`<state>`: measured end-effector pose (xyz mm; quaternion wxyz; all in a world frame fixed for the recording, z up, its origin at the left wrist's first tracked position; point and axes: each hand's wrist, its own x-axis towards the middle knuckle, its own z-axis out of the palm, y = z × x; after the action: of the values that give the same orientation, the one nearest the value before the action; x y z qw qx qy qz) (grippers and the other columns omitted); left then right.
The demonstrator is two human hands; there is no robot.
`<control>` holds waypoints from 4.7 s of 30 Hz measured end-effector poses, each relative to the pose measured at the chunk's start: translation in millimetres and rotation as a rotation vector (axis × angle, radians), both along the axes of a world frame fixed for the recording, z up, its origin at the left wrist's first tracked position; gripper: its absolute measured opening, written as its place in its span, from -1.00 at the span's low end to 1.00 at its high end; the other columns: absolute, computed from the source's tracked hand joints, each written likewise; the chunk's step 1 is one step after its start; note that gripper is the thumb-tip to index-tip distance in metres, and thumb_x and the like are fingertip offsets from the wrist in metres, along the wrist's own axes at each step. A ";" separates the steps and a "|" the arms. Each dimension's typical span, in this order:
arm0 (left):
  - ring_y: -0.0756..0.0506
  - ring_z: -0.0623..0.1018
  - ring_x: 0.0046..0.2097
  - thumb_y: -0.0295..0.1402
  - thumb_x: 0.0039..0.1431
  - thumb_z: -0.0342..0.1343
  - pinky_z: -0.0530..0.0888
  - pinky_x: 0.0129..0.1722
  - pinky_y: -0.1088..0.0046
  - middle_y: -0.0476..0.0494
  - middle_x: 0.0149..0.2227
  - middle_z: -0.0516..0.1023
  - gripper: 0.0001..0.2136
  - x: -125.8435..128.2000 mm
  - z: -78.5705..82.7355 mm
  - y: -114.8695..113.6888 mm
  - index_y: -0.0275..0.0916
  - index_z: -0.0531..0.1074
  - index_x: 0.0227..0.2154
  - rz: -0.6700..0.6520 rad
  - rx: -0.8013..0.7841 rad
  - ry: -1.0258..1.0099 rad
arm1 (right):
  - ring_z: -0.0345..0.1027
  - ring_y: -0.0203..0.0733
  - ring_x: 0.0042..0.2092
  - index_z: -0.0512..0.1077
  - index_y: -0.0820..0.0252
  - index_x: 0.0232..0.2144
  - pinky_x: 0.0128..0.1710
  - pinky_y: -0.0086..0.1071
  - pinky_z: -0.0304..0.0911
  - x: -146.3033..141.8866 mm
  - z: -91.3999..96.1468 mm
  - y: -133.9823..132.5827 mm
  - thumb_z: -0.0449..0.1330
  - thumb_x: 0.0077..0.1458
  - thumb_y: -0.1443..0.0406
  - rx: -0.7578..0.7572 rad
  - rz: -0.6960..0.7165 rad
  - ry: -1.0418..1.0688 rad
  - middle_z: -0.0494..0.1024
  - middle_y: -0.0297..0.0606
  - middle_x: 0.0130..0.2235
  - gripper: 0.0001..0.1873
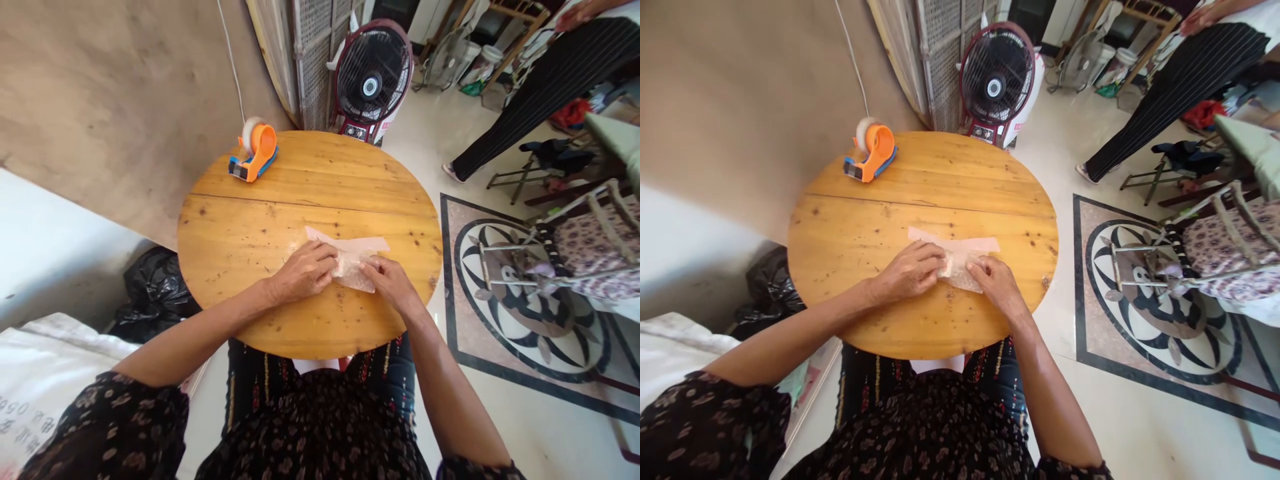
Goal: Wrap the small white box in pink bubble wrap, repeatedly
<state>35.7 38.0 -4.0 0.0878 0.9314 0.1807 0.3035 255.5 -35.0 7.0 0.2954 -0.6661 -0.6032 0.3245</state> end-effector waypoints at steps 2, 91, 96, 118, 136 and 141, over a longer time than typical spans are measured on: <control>-0.10 0.43 -0.15 -0.53 0.13 0.01 0.39 -0.12 0.36 -0.18 -0.18 0.52 -0.86 -0.4 2.6 1.7 -0.27 0.46 -0.34 -0.021 0.001 0.024 | 0.03 -0.33 -0.50 0.22 0.16 -0.61 -0.48 -0.41 -0.04 -2.5 -2.8 2.2 0.09 0.10 0.10 0.003 -0.033 0.003 0.17 -0.44 -0.58 -0.64; -0.13 0.44 -0.13 -0.57 0.09 0.03 0.46 -0.12 0.31 -0.20 -0.18 0.49 -0.88 21.7 9.0 -34.8 -0.28 0.43 -0.46 0.371 -0.193 -0.074 | 0.08 0.19 0.25 0.29 0.24 0.13 0.15 0.10 0.08 -21.9 50.3 78.2 0.20 -0.01 0.36 0.477 0.314 -0.585 0.23 0.05 0.24 -0.40; -0.12 0.45 -0.15 -0.57 0.08 0.02 0.46 -0.14 0.32 -0.19 -0.18 0.49 -0.87 21.2 8.8 -31.1 -0.27 0.42 -0.47 0.352 -0.219 -0.074 | 0.15 0.22 0.19 0.45 0.19 -0.04 0.08 0.09 0.07 -29.6 61.5 114.0 0.24 0.00 0.24 0.339 0.337 -0.657 0.39 0.00 0.15 -0.58; -0.22 0.26 0.27 -0.45 0.08 0.10 0.34 0.12 0.33 -0.26 0.14 0.31 -0.95 8.3 30.2 11.8 -0.25 0.44 -0.39 -0.033 -0.575 0.200 | 0.31 -0.29 -0.54 0.48 0.22 -0.50 -0.54 -0.46 0.20 7.3 21.2 199.2 0.14 -0.26 0.45 -0.462 0.365 -0.074 0.50 -0.34 -0.55 -0.82; -0.06 0.33 -0.21 -0.53 -0.10 0.10 0.35 -0.14 0.44 -0.05 -0.32 0.24 -0.92 31.0 47.1 54.3 -0.25 0.36 -0.50 -0.338 -0.619 0.480 | 0.26 -0.34 -0.52 0.46 0.22 -0.47 -0.53 -0.47 0.13 19.6 22.5 206.3 0.21 -0.14 0.32 -0.378 0.461 -0.015 0.46 -0.37 -0.54 -0.90; -0.06 0.33 -0.20 -0.50 -0.11 0.12 0.34 -0.15 0.44 -0.05 -0.31 0.23 -0.94 32.8 46.6 56.3 -0.25 0.37 -0.51 -0.328 -0.650 0.500 | 0.35 -0.28 -0.38 0.47 0.21 -0.37 -0.34 -0.40 0.25 30.6 36.0 195.4 0.25 -0.13 0.23 -0.067 0.275 0.023 0.53 -0.30 -0.40 -0.78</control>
<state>68.5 94.3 42.5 0.3768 0.9165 0.1323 -0.0220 286.2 160.3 42.9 0.2326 -0.5828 -0.6741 0.3897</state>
